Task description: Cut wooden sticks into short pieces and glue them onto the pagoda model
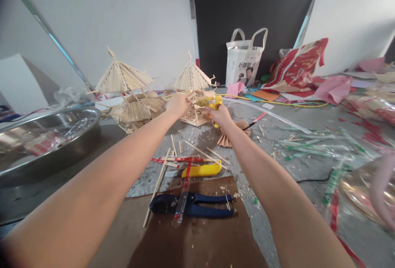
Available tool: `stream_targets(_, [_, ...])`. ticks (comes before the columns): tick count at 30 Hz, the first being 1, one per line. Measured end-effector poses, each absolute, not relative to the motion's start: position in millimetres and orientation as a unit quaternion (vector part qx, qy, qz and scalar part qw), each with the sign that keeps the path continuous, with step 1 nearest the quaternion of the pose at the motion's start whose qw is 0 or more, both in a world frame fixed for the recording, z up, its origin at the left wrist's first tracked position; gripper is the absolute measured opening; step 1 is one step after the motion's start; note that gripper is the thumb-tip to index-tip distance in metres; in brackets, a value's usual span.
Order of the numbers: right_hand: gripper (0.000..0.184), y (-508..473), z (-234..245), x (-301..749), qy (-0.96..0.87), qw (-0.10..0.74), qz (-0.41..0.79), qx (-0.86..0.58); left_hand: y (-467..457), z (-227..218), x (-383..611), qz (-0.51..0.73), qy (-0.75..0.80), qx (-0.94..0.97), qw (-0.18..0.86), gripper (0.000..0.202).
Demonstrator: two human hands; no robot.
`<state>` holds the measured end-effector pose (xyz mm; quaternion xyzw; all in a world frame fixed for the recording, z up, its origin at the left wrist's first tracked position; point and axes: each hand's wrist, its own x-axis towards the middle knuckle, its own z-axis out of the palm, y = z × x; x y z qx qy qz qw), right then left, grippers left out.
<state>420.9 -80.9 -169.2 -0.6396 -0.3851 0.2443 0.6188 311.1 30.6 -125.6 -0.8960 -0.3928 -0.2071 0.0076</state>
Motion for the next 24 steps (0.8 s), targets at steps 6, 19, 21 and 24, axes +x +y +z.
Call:
stream_targets(6, [0.009,-81.5,-168.7,420.7,-0.384,0.619,0.247,-0.639,27.4,-123.6,310.2,-0.202,-0.390,-0.898,0.003,0.026])
stream_targets(19, [0.016,-80.9,-168.4,421.8,-0.372,0.619,0.234,-0.651,27.7,-121.2,307.3,-0.199,-0.391,-0.899,0.002,0.024])
stream_targets(21, [0.017,-81.0,-168.0,421.7,-0.370,0.619,0.234,-0.652,27.0,-120.3,306.7,-0.200,-0.391,-0.898,0.002,0.024])
stream_targets(24, [0.017,-81.4,-167.4,421.1,-0.373,0.616,0.231,-0.654,25.1,-118.6,306.1,-0.206,-0.392,-0.897,0.003,0.025])
